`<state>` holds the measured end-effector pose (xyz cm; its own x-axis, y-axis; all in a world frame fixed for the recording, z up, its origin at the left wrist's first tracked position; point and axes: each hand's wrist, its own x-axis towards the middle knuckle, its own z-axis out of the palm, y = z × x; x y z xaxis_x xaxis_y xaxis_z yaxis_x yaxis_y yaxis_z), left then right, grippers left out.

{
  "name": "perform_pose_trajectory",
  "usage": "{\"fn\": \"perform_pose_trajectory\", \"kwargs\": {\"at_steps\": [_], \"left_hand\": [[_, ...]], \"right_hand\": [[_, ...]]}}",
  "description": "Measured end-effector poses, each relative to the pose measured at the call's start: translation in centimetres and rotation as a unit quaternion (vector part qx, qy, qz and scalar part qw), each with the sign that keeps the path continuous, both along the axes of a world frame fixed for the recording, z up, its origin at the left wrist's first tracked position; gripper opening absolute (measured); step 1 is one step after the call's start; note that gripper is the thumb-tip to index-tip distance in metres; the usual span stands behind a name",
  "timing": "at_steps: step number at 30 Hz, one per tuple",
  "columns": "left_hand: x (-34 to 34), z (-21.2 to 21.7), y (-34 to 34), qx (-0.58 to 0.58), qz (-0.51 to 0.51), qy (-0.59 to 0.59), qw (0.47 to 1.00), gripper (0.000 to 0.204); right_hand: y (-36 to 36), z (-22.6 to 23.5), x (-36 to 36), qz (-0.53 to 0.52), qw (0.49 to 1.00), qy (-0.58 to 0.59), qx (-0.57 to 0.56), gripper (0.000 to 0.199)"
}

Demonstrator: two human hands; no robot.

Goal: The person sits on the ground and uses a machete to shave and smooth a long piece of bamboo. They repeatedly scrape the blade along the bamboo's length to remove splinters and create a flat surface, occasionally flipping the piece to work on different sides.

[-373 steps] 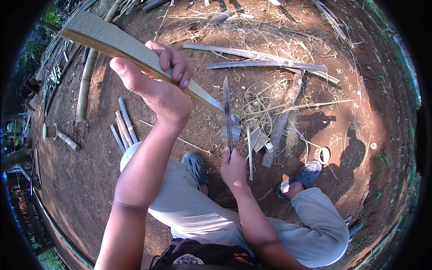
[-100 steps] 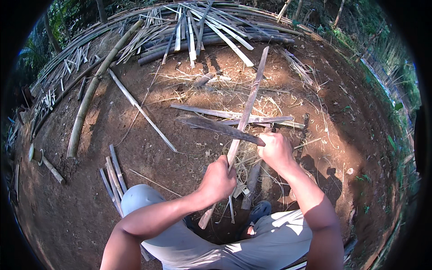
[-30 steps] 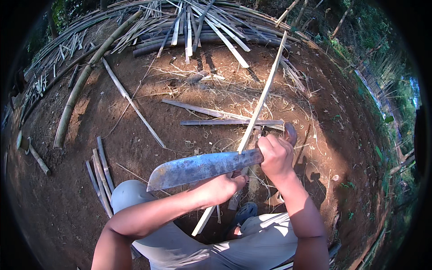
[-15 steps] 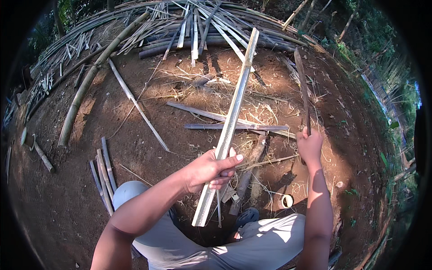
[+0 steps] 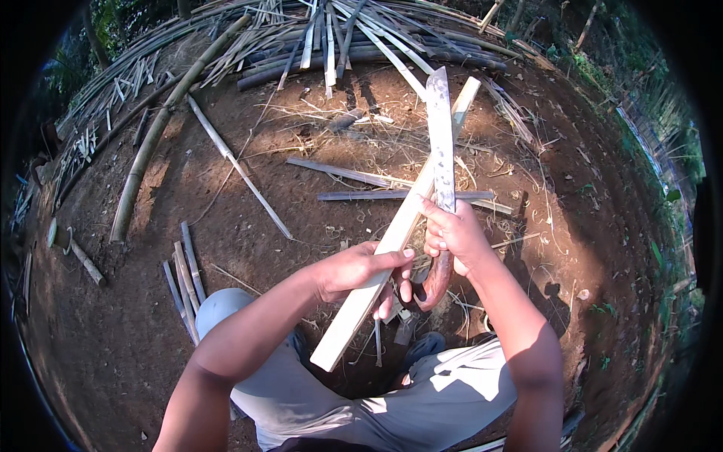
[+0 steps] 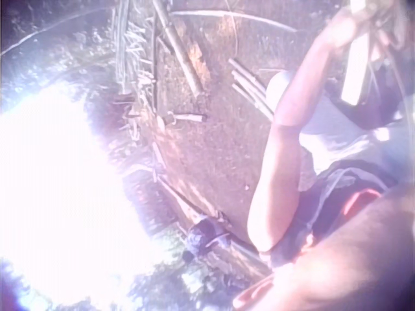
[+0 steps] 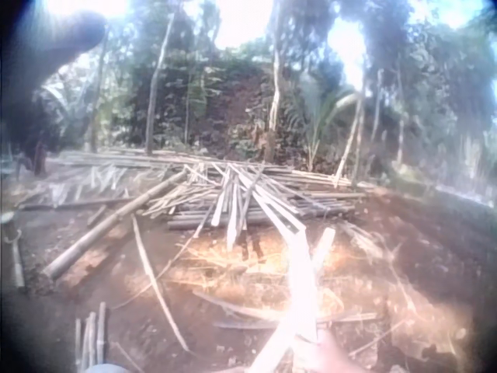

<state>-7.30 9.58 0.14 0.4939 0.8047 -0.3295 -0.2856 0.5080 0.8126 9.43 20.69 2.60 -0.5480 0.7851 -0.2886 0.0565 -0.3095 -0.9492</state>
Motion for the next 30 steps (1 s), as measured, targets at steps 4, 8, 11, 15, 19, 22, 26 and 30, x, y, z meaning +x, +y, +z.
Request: {"fn": "perform_pose_trajectory", "kwargs": {"at_steps": [4, 8, 11, 15, 19, 22, 26, 30], "left_hand": [[-3.1, -1.2, 1.5, -0.005, 0.209, -0.009, 0.978, 0.068], [-6.0, 0.0, 1.4, 0.166, 0.532, 0.143, 0.818, 0.048], [-6.4, -0.8, 1.7, 0.286, 0.5, 0.415, 0.704, 0.052], [-3.3, -0.7, 1.5, 0.185, 0.366, 0.319, 0.854, 0.052], [-1.0, 0.0, 0.7, 0.302, 0.388, 0.404, 0.772, 0.038], [-0.6, 0.7, 0.6, 0.533, 0.379, 0.588, 0.476, 0.036], [2.2, 2.5, 0.0, 0.524, 0.268, 0.568, 0.575, 0.028], [1.0, 1.0, 2.6, 0.446, 0.272, 0.569, 0.635, 0.038]], "right_hand": [[1.9, -0.7, 1.0, -0.056, 0.998, 0.014, 0.029, 0.023], [2.9, -0.3, 2.7, -0.083, 0.994, 0.014, 0.07, 0.023], [2.8, 0.0, 3.0, -0.104, 0.99, 0.029, 0.095, 0.024], [2.3, 0.4, 3.2, -0.108, 0.987, 0.017, 0.116, 0.026], [2.2, 0.1, 3.6, -0.104, 0.984, -0.004, 0.143, 0.025], [2.4, -0.7, 3.3, -0.117, 0.974, -0.044, 0.187, 0.024], [4.4, -3.0, 3.0, -0.135, 0.945, -0.09, 0.286, 0.024], [2.5, -1.1, 1.3, -0.083, 0.977, -0.025, 0.195, 0.024]]}}
